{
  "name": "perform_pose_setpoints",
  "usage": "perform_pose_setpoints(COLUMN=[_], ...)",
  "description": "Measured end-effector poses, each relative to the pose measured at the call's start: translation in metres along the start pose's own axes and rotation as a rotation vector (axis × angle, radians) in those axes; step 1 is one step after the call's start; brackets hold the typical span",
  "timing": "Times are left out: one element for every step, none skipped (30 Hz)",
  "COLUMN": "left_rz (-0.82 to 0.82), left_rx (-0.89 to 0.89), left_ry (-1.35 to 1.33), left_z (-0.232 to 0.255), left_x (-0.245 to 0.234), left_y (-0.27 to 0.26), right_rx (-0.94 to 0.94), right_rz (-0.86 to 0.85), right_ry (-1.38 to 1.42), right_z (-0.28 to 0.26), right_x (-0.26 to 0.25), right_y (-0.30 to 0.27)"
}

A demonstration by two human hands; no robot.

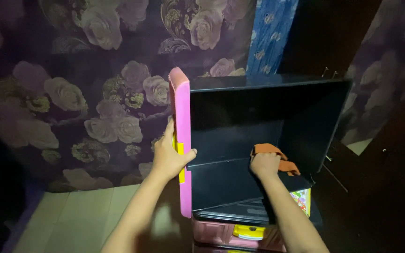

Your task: Organizing and cleaning items inside a plastic drawer unit

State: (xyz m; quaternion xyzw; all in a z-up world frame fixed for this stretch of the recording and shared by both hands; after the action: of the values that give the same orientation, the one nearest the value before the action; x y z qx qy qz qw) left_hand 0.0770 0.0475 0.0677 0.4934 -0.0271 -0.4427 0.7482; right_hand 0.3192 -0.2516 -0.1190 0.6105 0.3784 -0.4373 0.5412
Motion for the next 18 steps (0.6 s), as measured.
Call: perform_pose_setpoints(left_rz=[0.001,0.028,0.050,0.045,0.033,0.019,0.020,0.040,0.056,0.054,0.005,-0.044,-0.039,0.030,0.093,0.092,0.084,0.075], left_rx=[0.007,0.065,0.117,0.118,0.077,0.037,0.041,0.074,0.099,0.096,-0.017,-0.129,-0.125,0.023,0.167,0.167,0.178,0.189], left_ry=[-0.001,0.004,0.003,-0.003,-0.030,-0.058,-0.061,-0.051,-0.041,-0.043,-0.026,-0.008,-0.007,-0.033,-0.056,-0.054,-0.019,0.017], left_z=[-0.001,0.004,0.008,0.009,0.006,0.003,0.003,0.005,0.007,0.009,0.001,-0.008,-0.016,-0.010,-0.005,-0.006,-0.006,-0.006], left_x=[0.000,-0.002,-0.003,-0.003,0.000,0.003,0.004,0.002,0.001,0.000,0.004,0.007,0.009,0.006,0.002,0.000,-0.001,-0.002], left_y=[0.001,0.003,0.001,-0.001,-0.002,-0.002,-0.001,0.001,-0.003,-0.004,-0.005,-0.008,-0.010,-0.008,-0.011,-0.012,-0.013,-0.013], right_rx=[0.004,-0.047,-0.096,-0.090,-0.188,-0.287,-0.283,-0.411,-0.539,-0.537,-0.643,-0.749,-0.752,-0.876,-0.997,-0.998,-0.695,-0.393], right_rz=[0.006,-0.088,-0.189,-0.190,-0.187,-0.182,-0.178,-0.162,-0.152,-0.156,-0.241,-0.325,-0.318,-0.365,-0.417,-0.416,-0.290,-0.164], right_ry=[0.003,0.002,-0.003,-0.006,0.070,0.146,0.145,0.287,0.428,0.426,0.474,0.522,0.522,0.697,0.876,0.878,0.877,0.862], right_z=[-0.010,-0.026,-0.039,-0.054,-0.080,-0.106,-0.118,-0.142,-0.162,-0.159,-0.165,-0.170,-0.161,-0.156,-0.148,-0.124,-0.085,-0.039], right_x=[-0.009,-0.008,-0.004,-0.016,-0.033,-0.050,-0.049,-0.057,-0.062,-0.069,-0.075,-0.082,-0.061,-0.051,-0.040,-0.076,-0.108,-0.141], right_y=[-0.003,-0.008,-0.019,-0.039,-0.059,-0.079,-0.089,-0.106,-0.130,-0.139,-0.156,-0.174,-0.161,-0.157,-0.156,-0.146,-0.108,-0.076])
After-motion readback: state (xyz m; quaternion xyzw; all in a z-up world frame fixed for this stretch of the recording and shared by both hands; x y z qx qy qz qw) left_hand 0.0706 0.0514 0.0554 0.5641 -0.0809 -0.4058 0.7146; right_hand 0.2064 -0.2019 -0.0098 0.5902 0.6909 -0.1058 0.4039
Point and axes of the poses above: each hand's wrist, its own y-axis towards the middle knuckle, its own x-axis out of the palm, z = x × y, the point moved 10 cm from there along y, towards the middle knuckle, and after that the axes turned 13 degrees about x, right-handed, at the moved point
